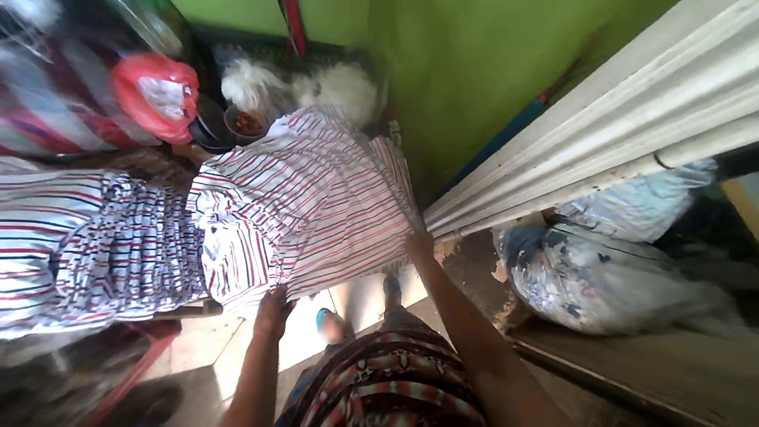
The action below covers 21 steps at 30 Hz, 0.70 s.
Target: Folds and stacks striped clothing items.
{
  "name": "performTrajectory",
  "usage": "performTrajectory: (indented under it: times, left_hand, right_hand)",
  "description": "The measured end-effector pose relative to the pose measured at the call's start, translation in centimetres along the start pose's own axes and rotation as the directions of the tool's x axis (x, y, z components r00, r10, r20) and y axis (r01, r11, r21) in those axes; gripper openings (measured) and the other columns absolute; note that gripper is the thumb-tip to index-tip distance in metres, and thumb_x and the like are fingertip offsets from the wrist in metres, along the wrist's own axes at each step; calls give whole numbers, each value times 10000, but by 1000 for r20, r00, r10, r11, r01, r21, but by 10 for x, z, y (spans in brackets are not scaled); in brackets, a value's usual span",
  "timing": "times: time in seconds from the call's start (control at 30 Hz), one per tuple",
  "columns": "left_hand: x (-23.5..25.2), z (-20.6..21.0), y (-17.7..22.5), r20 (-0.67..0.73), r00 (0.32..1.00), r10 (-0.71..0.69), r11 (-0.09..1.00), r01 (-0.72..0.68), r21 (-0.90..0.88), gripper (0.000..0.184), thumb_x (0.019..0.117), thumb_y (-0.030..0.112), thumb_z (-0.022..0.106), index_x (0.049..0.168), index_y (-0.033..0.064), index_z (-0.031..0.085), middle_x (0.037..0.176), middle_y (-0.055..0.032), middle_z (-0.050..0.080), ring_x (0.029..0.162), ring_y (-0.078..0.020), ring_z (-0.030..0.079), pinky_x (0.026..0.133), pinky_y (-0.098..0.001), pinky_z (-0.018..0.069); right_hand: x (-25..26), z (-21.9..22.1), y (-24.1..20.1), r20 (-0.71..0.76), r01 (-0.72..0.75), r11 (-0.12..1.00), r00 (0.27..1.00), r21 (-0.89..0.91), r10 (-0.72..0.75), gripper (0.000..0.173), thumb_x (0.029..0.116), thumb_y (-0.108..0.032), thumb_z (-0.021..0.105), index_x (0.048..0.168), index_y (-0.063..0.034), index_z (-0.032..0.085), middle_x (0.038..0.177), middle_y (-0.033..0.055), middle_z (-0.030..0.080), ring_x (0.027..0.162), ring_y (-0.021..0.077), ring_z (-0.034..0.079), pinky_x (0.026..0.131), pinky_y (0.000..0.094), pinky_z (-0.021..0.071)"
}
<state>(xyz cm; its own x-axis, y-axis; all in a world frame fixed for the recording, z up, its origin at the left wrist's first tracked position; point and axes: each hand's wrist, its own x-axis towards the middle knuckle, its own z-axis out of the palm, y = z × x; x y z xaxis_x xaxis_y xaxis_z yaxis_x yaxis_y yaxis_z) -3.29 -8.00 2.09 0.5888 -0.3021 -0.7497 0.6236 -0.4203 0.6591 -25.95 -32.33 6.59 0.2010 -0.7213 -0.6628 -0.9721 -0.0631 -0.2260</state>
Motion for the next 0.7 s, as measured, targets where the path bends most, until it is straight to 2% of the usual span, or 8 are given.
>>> performTrajectory:
  times: [0.17,0.23,0.33,0.43,0.47,0.53,0.6,0.7]
  left_hand:
    - [0,0,-1,9,1000,-5,1000,5,-8,303,1100,196,441,1330,0,465,1001,-94,592,744,-86,601,640,-227,520]
    - [-1,0,0,8,1000,11,1000,-10,-17,304,1101,189,438,1337,-3,461,1006,-95,592,754,-91,604,647,-233,524]
    - [-4,1,0,2,999,49,999,-49,-15,310,1101,180,440,1347,-6,461,1017,-90,584,770,-88,598,665,-232,521]
    - [-5,2,2,14,997,80,997,-80,-23,285,1106,182,421,1319,-2,466,992,-70,580,734,-67,593,643,-212,521]
    - [-5,2,2,20,996,83,996,-82,-34,286,1107,181,417,1321,-3,463,990,-68,581,729,-65,594,640,-211,522]
    - [-2,2,0,14,998,67,997,-66,-43,287,1104,181,427,1323,-2,460,972,-71,587,719,-71,597,634,-219,524]
    - [-1,-1,-3,25,998,52,998,-51,-37,304,1102,183,437,1341,-5,457,992,-87,595,753,-86,604,654,-232,526]
    - [-8,-2,-2,61,997,47,998,-49,33,363,1114,206,417,1408,-7,414,1068,-107,600,818,-89,619,697,-236,536]
  right_hand:
    - [-12,-10,-9,-22,49,998,999,-27,-49,428,1097,-135,388,1437,102,495,1507,306,458,1442,458,385,1186,532,318]
    - [-16,-26,-14,-81,177,979,982,102,-170,418,1102,-144,408,1411,123,500,1461,330,492,1408,443,445,1179,514,344]
    - [-26,-73,-34,-195,388,883,918,266,-344,441,1113,-185,417,1409,134,489,1417,351,521,1357,443,503,1157,529,371]
    - [-30,-103,-45,-271,467,762,884,449,-382,442,1112,-198,424,1449,88,439,1394,316,536,1269,371,576,1073,478,464]
    - [-22,-97,-42,-286,466,736,884,490,-370,442,1109,-201,435,1457,71,427,1388,303,538,1223,355,601,1027,471,501]
    - [3,-65,-29,-266,425,755,905,500,-333,477,1095,-182,471,1489,77,396,1441,324,498,1257,399,581,1042,508,491]
    - [19,-27,-15,-175,299,814,954,498,-244,498,1084,-164,493,1500,88,386,1492,334,450,1366,430,492,1136,530,405]
    - [11,-3,-14,-52,81,915,996,395,-66,517,1095,-162,467,1519,108,347,1525,344,410,1429,442,423,1186,511,335]
